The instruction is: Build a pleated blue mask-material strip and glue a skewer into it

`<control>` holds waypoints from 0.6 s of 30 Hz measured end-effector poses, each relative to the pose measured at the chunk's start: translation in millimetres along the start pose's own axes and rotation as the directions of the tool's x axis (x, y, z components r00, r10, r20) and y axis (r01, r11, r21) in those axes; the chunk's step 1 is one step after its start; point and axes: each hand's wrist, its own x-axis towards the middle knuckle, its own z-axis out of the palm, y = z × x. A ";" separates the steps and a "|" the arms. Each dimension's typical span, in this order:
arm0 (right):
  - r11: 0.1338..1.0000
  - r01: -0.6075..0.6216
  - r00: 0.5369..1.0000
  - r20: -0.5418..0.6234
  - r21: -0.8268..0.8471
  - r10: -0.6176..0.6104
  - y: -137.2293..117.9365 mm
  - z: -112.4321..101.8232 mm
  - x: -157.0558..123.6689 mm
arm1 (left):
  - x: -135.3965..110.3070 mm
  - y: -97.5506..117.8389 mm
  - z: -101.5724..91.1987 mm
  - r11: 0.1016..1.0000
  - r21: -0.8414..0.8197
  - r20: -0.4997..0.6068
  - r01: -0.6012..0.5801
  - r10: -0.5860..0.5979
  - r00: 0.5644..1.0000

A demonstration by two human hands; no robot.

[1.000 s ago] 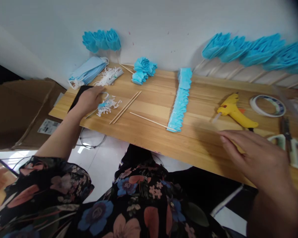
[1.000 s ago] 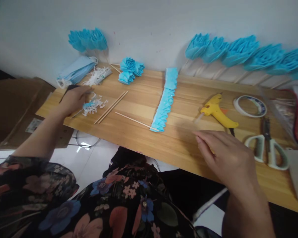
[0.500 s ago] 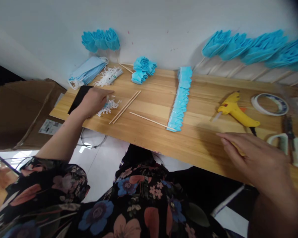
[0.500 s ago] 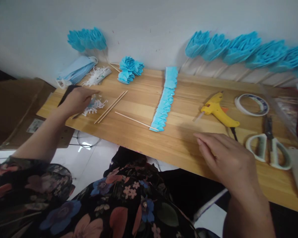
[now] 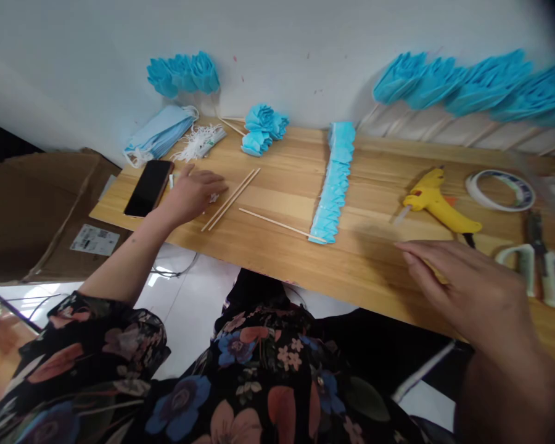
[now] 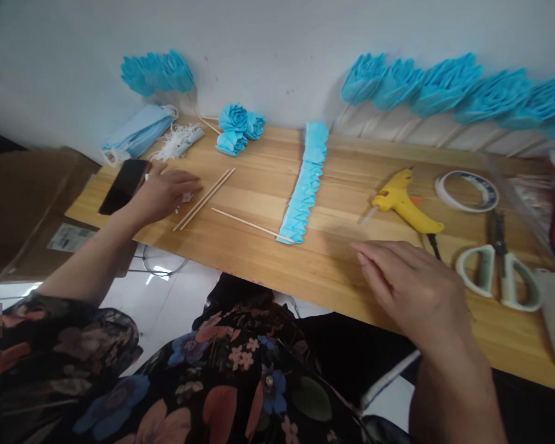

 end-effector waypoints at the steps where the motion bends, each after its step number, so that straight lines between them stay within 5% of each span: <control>1: 1.000 0.003 1.000 -0.004 0.000 -0.003 -0.2 -0.5 0.2 | -1.0 -1.1 1.0 1.000 0.019 0.008 0.005 -0.005 1.000; 7: 0.999 -0.027 1.000 0.002 -0.019 0.027 2.6 -0.3 -5.0 | -20.9 -3.9 -14.6 0.990 0.105 -0.058 0.094 -0.088 0.994; 12: 1.000 -0.003 1.000 0.000 0.014 0.003 -3.5 -1.0 11.9 | -22.4 21.9 -26.6 0.988 -0.022 -0.183 0.155 -0.157 0.971; 18: 0.997 0.055 0.998 0.006 0.049 -0.055 -4.9 -1.6 30.1 | -38.1 41.0 -30.8 0.928 -0.091 -0.261 0.361 -0.372 0.891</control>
